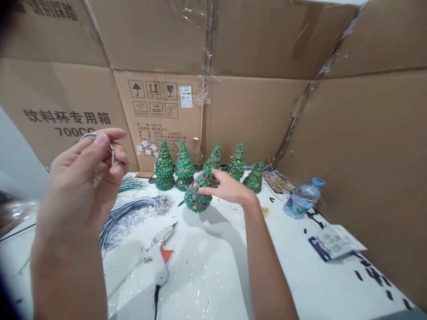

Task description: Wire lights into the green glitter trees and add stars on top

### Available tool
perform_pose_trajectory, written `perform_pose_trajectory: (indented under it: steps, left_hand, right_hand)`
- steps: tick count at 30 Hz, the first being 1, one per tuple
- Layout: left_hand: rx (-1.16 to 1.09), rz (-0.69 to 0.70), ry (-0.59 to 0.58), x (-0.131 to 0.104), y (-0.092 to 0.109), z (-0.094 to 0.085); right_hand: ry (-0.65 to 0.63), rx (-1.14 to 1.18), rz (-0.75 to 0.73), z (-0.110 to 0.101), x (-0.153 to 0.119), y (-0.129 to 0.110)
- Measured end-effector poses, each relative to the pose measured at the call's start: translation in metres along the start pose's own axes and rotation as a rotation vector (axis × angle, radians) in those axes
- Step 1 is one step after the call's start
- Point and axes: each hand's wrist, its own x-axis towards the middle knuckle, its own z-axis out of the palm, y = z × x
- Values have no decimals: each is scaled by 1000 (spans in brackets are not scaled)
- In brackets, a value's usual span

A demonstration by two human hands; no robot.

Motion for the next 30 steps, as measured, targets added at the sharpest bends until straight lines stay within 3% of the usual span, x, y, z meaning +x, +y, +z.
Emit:
perform_pose_trajectory:
  steps: [3,6,9,12,16,19,25,30]
  left_hand:
    - [126,56,-52,-3,-5,1]
    - [241,94,-100,-6,-9,5]
    - [325,172,-65,-9,-12,10]
    - [391,219,-28,-10,-10,13]
    - [451,263,-78,-12,-7,13]
    - [475,318,-93,-13,-7,13]
    - [454,283,-96,-16,-5,18]
    - [370,318,-219,-15,-4,17]
  right_hand:
    - [194,5,-64,3,0,-15]
    - [441,-130,-177,11,2,-32]
    - [569,-270,-314,20,3,-47]
    - [587,-321,-452,26,4,-56]
    - [601,-358,-572,30,6,-58]
    - [634,-434,-612,32,7,-57]
    - [678,-535,-685,31,5,-62]
    - [743,-570,-742,33,3,-63]
